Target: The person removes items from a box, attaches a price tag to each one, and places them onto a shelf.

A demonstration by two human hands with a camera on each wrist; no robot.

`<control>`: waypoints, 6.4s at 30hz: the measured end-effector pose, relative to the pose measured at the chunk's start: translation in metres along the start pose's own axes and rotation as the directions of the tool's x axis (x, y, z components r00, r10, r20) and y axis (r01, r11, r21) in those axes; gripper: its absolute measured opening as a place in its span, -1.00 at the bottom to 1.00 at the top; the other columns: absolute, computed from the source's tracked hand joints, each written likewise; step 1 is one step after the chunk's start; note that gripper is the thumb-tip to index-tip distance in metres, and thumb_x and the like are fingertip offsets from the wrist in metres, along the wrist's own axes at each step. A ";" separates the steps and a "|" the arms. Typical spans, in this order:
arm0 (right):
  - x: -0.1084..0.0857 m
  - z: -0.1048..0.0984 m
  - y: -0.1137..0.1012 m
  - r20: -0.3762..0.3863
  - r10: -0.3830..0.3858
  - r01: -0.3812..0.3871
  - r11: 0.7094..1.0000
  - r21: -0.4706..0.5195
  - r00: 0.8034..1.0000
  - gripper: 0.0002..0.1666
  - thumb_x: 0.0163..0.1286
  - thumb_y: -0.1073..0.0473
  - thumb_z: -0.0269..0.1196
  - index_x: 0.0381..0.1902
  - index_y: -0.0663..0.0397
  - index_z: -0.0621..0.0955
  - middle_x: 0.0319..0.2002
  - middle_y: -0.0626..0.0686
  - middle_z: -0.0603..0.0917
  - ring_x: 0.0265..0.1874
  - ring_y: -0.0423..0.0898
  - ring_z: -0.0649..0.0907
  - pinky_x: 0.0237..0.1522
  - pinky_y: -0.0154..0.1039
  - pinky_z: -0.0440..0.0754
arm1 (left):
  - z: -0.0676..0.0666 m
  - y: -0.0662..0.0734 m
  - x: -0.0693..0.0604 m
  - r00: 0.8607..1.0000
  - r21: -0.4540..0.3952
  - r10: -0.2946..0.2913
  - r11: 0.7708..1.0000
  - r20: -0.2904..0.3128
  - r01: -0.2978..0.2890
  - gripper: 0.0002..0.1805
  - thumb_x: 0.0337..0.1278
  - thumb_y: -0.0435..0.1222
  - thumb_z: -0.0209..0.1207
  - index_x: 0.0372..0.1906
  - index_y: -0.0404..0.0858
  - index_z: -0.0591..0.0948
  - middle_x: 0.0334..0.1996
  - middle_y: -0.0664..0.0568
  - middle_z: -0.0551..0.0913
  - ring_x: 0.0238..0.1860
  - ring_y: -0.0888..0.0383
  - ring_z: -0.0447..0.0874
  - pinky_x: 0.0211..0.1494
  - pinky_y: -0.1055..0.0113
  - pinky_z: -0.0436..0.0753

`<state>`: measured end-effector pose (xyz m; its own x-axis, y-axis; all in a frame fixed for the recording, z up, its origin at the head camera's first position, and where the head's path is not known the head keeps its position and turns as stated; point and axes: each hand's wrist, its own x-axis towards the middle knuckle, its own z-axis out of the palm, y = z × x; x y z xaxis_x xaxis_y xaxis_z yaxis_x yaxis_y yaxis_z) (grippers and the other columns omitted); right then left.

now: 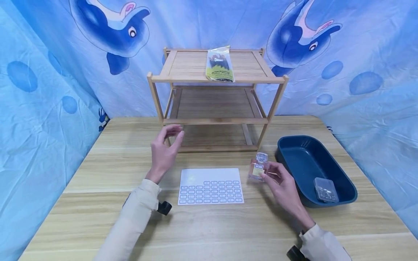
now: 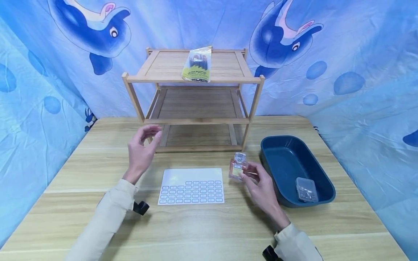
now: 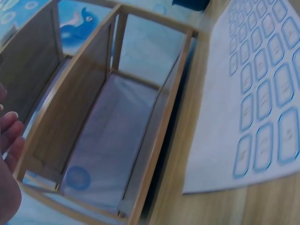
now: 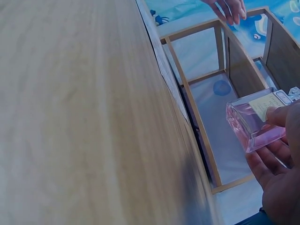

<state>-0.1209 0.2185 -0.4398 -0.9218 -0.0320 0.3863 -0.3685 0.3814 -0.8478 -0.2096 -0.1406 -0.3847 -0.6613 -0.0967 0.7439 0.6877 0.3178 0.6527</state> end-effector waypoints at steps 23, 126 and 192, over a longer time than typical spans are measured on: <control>0.008 0.000 -0.008 0.013 -0.020 0.021 1.000 -0.018 1.000 -0.56 0.44 0.40 0.33 0.22 0.29 0.50 0.09 0.18 0.61 0.04 -0.02 0.64 0.14 -0.47 0.56 | -0.031 0.013 0.024 0.975 0.057 -0.061 0.996 -0.216 0.075 -0.70 0.23 -0.63 0.25 0.03 -0.65 0.53 -0.02 -0.42 0.64 -0.02 -0.07 0.62 0.13 0.21 0.62; 0.146 0.054 -0.069 -0.003 -0.226 0.225 0.966 0.125 0.974 -0.56 0.46 0.41 0.30 0.24 0.35 0.51 0.04 0.26 0.65 0.01 0.10 0.68 0.14 -0.03 0.68 | -0.049 -0.048 0.035 0.937 0.059 -0.348 0.936 -0.018 0.348 -0.50 0.40 -0.17 0.33 0.30 -0.34 0.60 0.08 -0.27 0.70 0.02 0.19 0.75 0.05 0.53 0.65; 0.212 0.085 -0.084 0.124 -0.069 0.071 0.997 -0.009 0.990 -0.52 0.46 0.33 0.31 0.27 0.34 0.47 0.04 0.24 0.66 0.08 0.07 0.66 0.15 -0.22 0.64 | -0.049 -0.047 0.035 0.935 0.057 -0.355 0.933 -0.014 0.355 -0.54 0.40 -0.25 0.32 0.29 -0.35 0.61 0.10 -0.25 0.69 0.10 0.07 0.72 0.07 0.52 0.64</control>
<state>-0.2961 0.1012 -0.3176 -0.9018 -0.1729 0.3961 -0.4320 0.3864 -0.8149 -0.2505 -0.2055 -0.3819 -0.8580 -0.2159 0.4660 0.3902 0.3159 0.8648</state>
